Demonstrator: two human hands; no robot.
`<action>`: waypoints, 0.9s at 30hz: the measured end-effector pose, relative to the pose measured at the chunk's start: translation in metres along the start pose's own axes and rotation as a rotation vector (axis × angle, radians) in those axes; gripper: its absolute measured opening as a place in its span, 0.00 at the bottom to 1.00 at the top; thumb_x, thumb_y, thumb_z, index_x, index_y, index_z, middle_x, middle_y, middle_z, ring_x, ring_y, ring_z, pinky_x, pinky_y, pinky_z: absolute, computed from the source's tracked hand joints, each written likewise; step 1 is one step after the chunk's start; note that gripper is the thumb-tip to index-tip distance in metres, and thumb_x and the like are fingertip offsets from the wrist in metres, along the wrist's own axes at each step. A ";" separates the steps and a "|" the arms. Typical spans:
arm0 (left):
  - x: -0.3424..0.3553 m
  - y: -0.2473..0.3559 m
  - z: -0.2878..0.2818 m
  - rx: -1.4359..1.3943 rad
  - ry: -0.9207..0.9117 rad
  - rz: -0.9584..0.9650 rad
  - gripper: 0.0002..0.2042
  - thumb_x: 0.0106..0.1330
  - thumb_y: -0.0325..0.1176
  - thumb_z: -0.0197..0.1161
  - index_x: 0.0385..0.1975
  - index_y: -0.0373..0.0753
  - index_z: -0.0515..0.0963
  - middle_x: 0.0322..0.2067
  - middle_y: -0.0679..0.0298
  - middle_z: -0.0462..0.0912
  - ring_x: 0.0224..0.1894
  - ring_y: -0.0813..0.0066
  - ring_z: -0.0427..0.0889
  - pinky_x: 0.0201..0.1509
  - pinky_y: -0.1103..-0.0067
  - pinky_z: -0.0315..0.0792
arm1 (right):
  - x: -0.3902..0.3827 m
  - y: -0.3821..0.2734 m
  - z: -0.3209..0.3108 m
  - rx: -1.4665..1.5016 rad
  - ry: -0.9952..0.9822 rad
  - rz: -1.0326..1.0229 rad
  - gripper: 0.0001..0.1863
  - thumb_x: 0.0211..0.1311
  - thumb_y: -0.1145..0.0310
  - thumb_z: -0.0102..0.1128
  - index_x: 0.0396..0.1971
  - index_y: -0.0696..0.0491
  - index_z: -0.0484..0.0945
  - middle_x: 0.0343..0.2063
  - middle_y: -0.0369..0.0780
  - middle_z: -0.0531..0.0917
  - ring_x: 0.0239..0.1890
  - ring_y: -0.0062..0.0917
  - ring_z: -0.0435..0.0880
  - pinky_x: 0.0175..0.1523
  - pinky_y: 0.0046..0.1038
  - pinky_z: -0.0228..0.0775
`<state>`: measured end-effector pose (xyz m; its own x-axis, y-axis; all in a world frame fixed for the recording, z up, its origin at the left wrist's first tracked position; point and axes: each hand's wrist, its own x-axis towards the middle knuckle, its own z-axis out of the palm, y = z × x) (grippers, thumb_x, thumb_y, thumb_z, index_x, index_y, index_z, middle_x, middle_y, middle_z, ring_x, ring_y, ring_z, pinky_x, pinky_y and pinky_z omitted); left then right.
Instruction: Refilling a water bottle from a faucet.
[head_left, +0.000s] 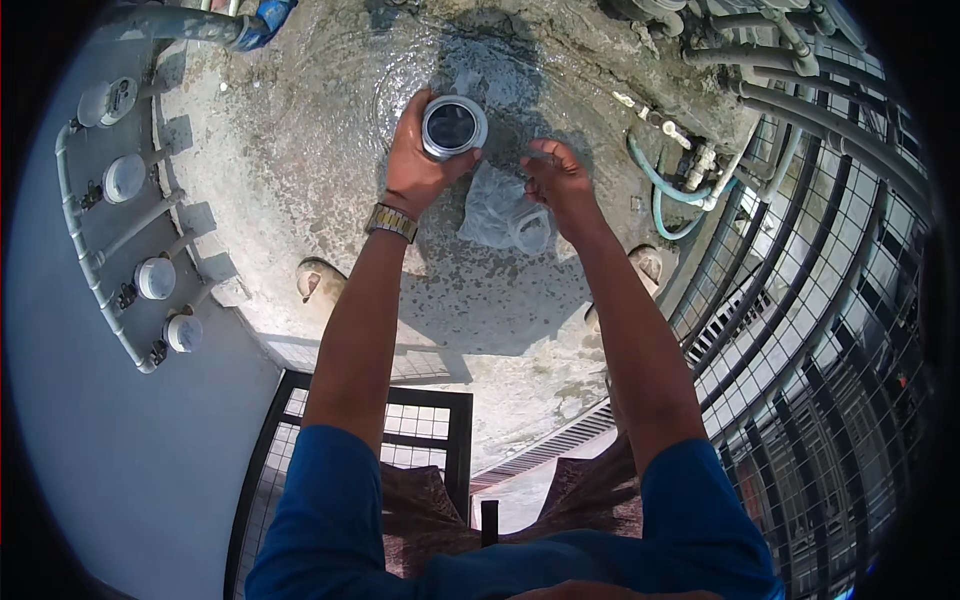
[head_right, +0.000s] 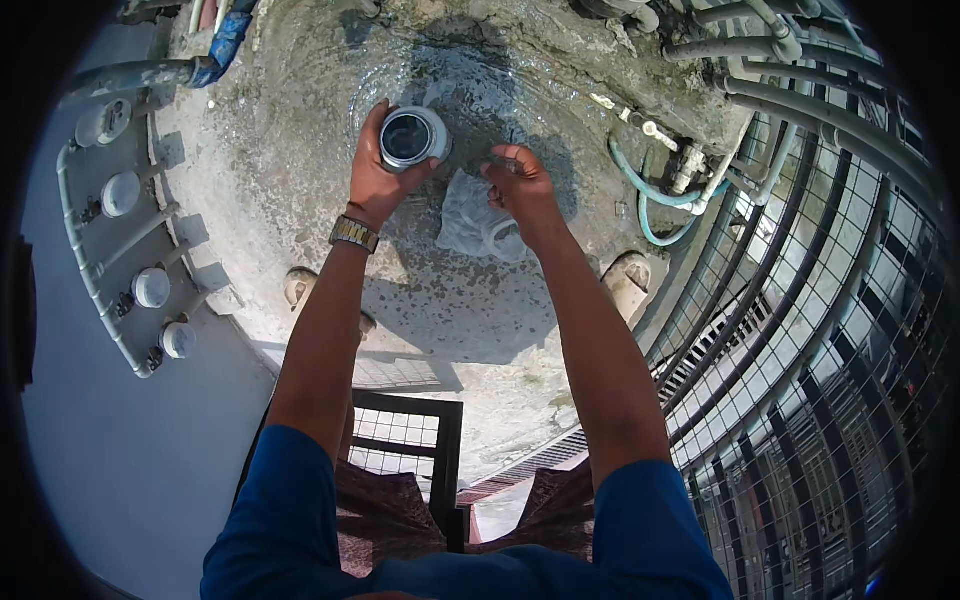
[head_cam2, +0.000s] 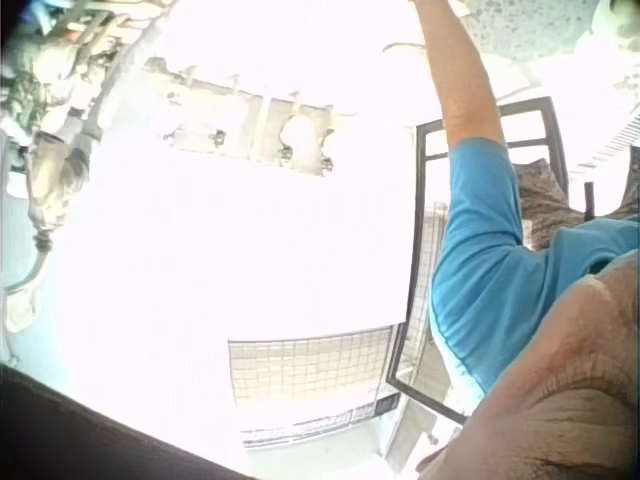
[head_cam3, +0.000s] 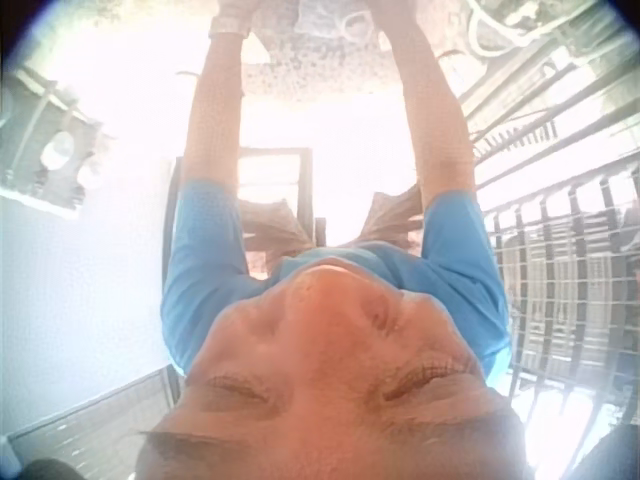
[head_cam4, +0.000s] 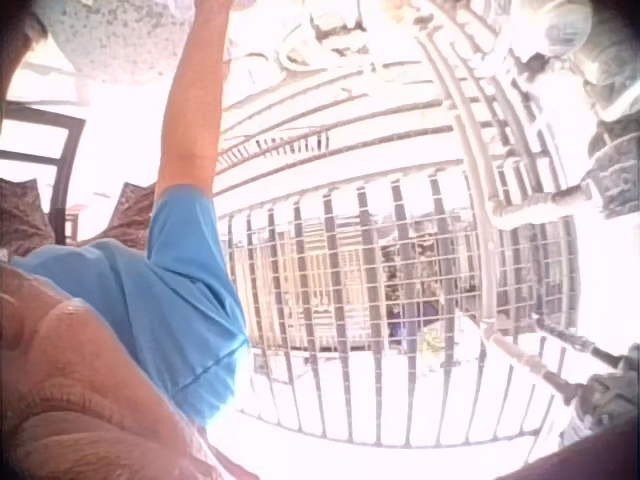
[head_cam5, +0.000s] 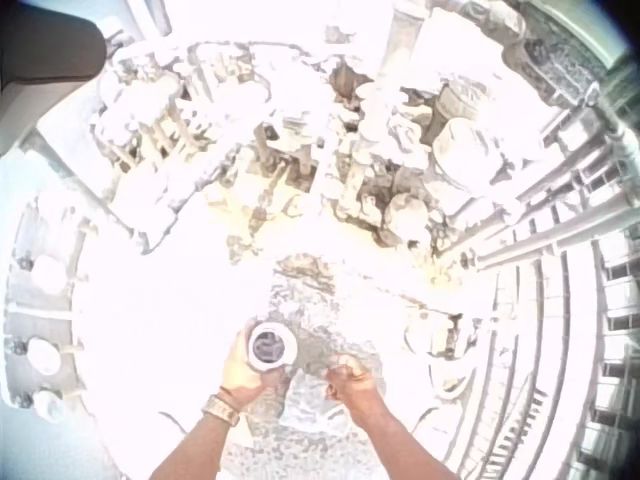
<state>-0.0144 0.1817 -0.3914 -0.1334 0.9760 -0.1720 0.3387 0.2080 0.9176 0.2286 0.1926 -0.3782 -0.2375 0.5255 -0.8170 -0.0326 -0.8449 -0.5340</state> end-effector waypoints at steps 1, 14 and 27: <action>0.004 -0.003 -0.002 -0.021 0.023 0.002 0.52 0.44 0.36 0.85 0.70 0.29 0.61 0.58 0.52 0.78 0.61 0.59 0.79 0.66 0.69 0.73 | 0.010 0.012 0.006 0.061 0.040 0.029 0.23 0.69 0.66 0.67 0.60 0.48 0.71 0.40 0.34 0.80 0.34 0.21 0.79 0.43 0.30 0.78; -0.053 -0.042 -0.007 0.065 -0.153 0.073 0.65 0.42 0.38 0.88 0.77 0.31 0.45 0.71 0.43 0.61 0.73 0.47 0.64 0.76 0.62 0.62 | 0.063 0.016 0.029 0.036 0.136 -0.241 0.27 0.65 0.70 0.68 0.62 0.51 0.71 0.46 0.38 0.80 0.45 0.24 0.82 0.46 0.32 0.79; -0.029 -0.055 0.053 -0.795 0.157 -0.516 0.46 0.75 0.66 0.47 0.79 0.35 0.48 0.73 0.53 0.60 0.73 0.58 0.63 0.76 0.70 0.58 | 0.098 0.023 0.039 -0.189 0.037 -0.208 0.22 0.72 0.50 0.64 0.50 0.54 0.84 0.40 0.37 0.87 0.42 0.21 0.85 0.49 0.24 0.77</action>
<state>0.0207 0.1453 -0.4558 -0.2317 0.7450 -0.6256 -0.5196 0.4488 0.7270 0.1666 0.2209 -0.4619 -0.2086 0.6917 -0.6914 0.1056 -0.6869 -0.7191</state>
